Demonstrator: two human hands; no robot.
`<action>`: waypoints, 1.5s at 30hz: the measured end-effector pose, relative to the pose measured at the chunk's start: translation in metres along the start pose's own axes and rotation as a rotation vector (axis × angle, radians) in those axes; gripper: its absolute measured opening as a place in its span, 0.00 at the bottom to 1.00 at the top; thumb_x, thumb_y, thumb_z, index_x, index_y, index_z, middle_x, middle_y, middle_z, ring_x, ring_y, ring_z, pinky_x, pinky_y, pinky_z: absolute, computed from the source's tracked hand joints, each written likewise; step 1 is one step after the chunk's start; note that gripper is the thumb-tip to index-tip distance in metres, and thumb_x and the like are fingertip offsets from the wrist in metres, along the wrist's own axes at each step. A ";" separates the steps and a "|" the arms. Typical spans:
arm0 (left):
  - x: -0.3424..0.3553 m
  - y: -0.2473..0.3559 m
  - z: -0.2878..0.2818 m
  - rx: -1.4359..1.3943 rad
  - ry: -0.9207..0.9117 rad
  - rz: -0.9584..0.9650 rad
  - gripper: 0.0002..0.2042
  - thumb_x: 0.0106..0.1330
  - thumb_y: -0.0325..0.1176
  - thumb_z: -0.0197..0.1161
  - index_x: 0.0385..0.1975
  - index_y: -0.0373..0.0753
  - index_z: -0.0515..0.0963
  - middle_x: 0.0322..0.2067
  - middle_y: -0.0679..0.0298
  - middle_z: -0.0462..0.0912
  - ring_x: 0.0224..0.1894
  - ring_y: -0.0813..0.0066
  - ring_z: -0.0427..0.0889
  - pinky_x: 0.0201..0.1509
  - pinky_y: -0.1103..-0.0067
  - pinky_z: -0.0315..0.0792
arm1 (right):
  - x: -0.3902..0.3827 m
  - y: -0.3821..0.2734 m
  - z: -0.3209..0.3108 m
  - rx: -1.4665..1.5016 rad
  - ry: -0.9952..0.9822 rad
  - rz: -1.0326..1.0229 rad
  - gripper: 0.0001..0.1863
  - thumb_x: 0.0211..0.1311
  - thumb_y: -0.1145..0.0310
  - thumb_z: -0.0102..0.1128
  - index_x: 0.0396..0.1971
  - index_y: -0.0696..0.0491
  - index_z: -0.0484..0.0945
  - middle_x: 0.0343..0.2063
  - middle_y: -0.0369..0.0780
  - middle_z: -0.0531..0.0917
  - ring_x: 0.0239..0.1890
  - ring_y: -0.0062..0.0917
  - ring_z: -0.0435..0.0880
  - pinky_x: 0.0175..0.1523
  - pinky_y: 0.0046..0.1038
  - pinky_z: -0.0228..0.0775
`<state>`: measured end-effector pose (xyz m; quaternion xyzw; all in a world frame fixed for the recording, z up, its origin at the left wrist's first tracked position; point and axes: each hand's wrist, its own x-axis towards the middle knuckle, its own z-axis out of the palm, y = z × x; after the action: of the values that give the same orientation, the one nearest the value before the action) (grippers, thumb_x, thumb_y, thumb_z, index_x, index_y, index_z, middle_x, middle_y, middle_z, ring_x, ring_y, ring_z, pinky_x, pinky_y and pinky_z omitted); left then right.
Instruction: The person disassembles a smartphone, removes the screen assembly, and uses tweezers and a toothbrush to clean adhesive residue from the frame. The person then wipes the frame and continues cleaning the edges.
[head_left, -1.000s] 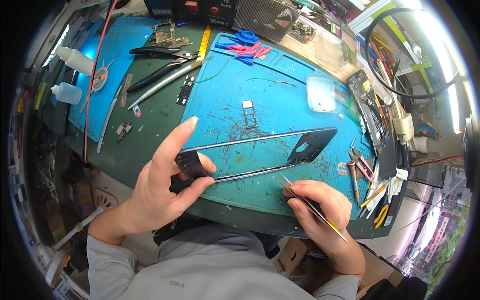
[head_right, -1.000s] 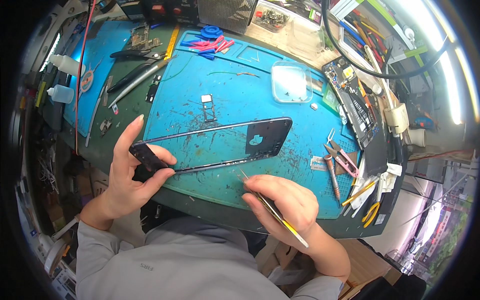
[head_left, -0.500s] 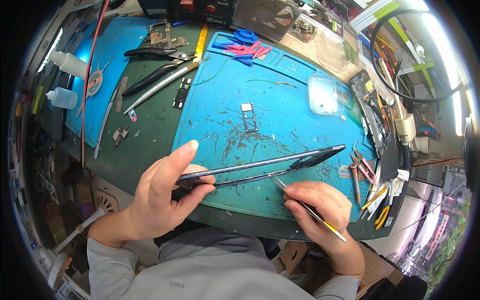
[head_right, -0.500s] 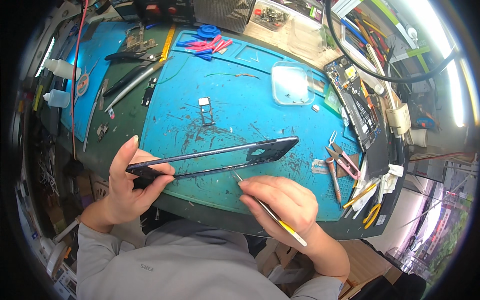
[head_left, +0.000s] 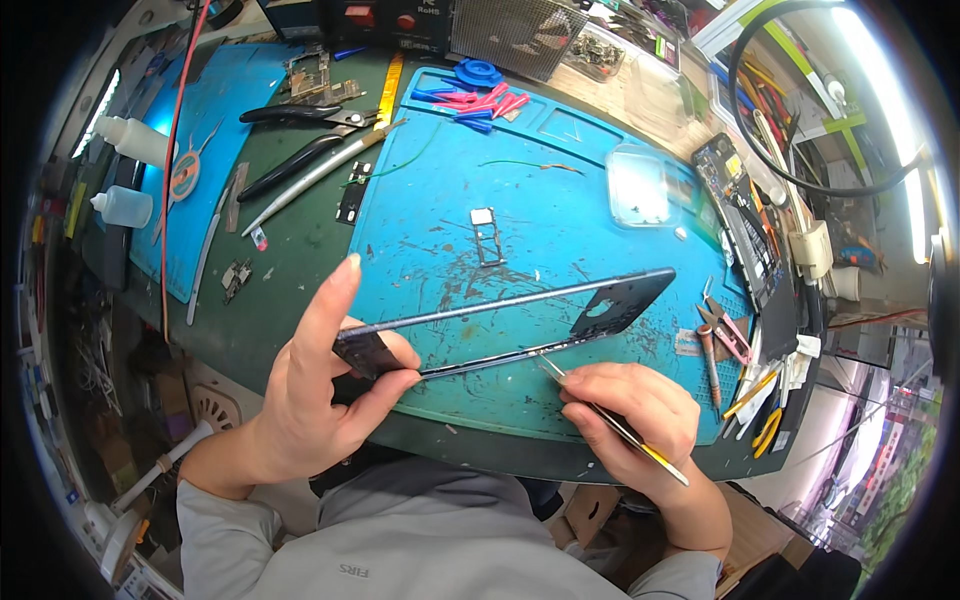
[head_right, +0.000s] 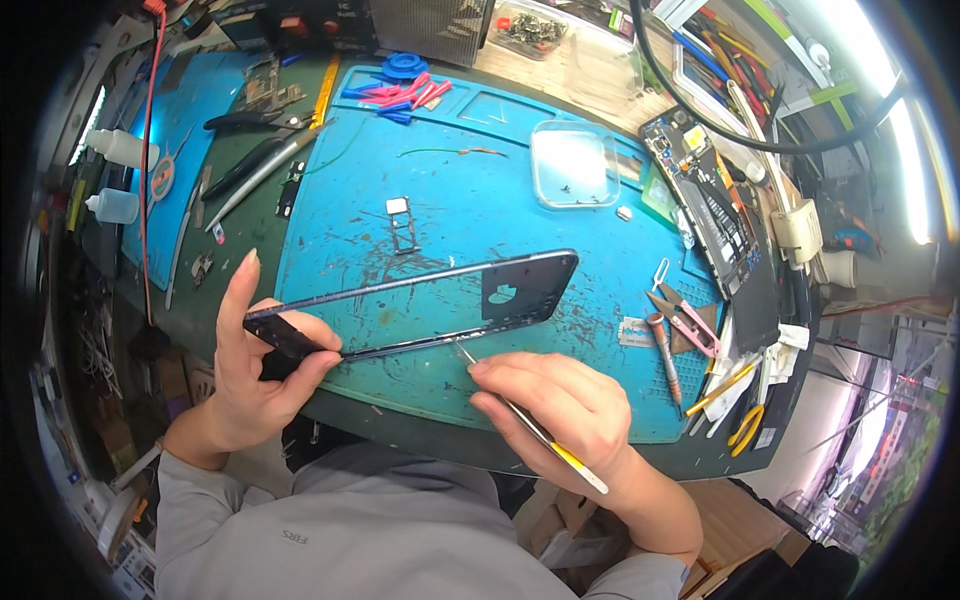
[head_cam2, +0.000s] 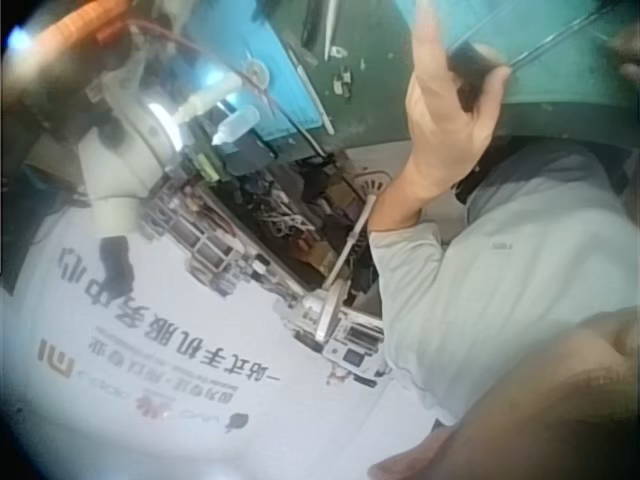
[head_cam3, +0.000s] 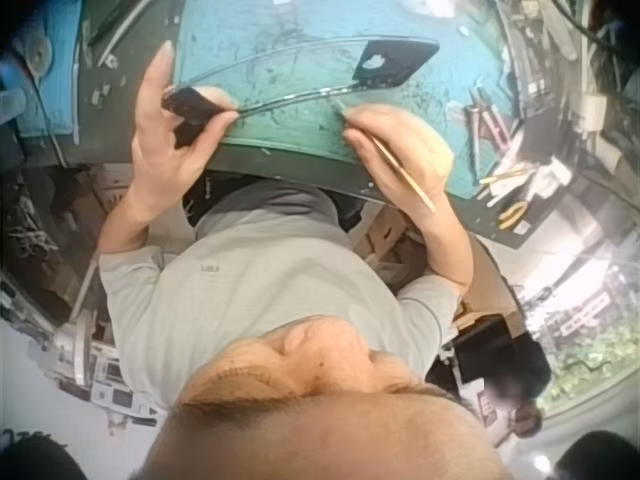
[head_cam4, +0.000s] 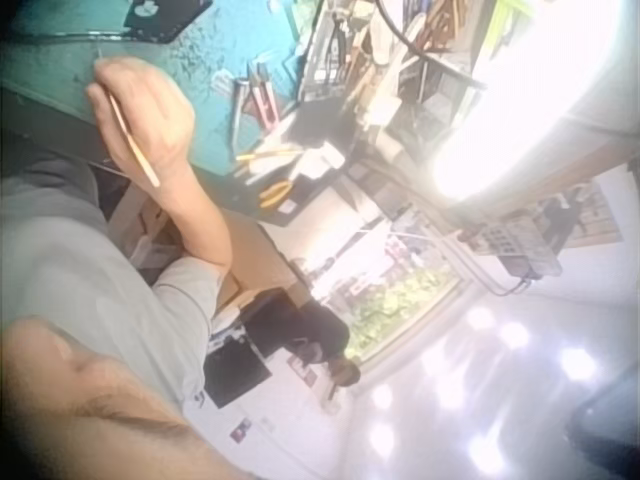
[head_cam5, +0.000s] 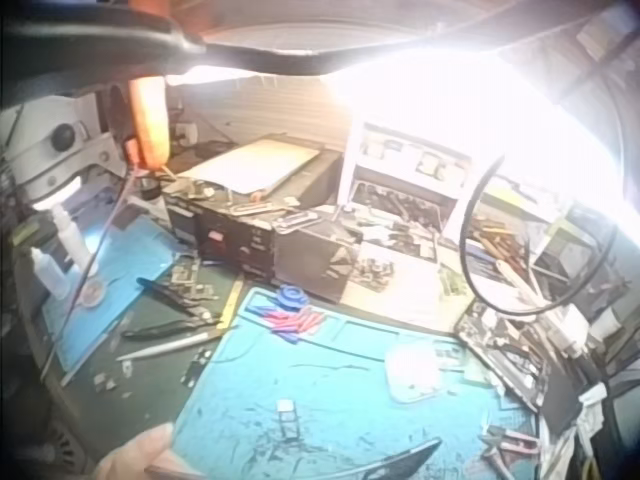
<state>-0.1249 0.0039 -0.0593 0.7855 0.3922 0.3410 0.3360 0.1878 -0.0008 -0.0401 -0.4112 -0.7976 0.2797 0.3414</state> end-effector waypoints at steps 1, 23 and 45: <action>0.000 0.000 -0.001 -0.022 -0.007 -0.015 0.54 0.66 0.16 0.72 0.82 0.30 0.35 0.36 0.56 0.88 0.36 0.70 0.86 0.45 0.77 0.78 | 0.000 0.000 0.000 -0.001 0.001 -0.003 0.13 0.54 0.81 0.78 0.40 0.59 0.88 0.37 0.44 0.91 0.35 0.34 0.92 0.39 0.29 0.85; -0.003 -0.001 0.000 -0.111 -0.016 -0.103 0.56 0.65 0.11 0.68 0.83 0.34 0.31 0.37 0.57 0.87 0.38 0.73 0.87 0.46 0.79 0.81 | -0.005 -0.003 0.000 -0.002 0.080 0.085 0.12 0.52 0.83 0.75 0.38 0.61 0.87 0.33 0.45 0.91 0.32 0.33 0.92 0.37 0.28 0.85; 0.002 0.006 -0.003 -0.111 -0.041 -0.185 0.56 0.65 0.14 0.69 0.83 0.32 0.31 0.36 0.59 0.88 0.38 0.76 0.88 0.46 0.80 0.81 | -0.003 -0.002 0.002 -0.102 0.004 -0.066 0.16 0.53 0.79 0.79 0.44 0.59 0.89 0.38 0.45 0.91 0.33 0.30 0.91 0.34 0.26 0.83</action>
<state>-0.1242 0.0037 -0.0517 0.7328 0.4366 0.3137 0.4171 0.1866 -0.0045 -0.0405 -0.4020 -0.8234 0.2262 0.3306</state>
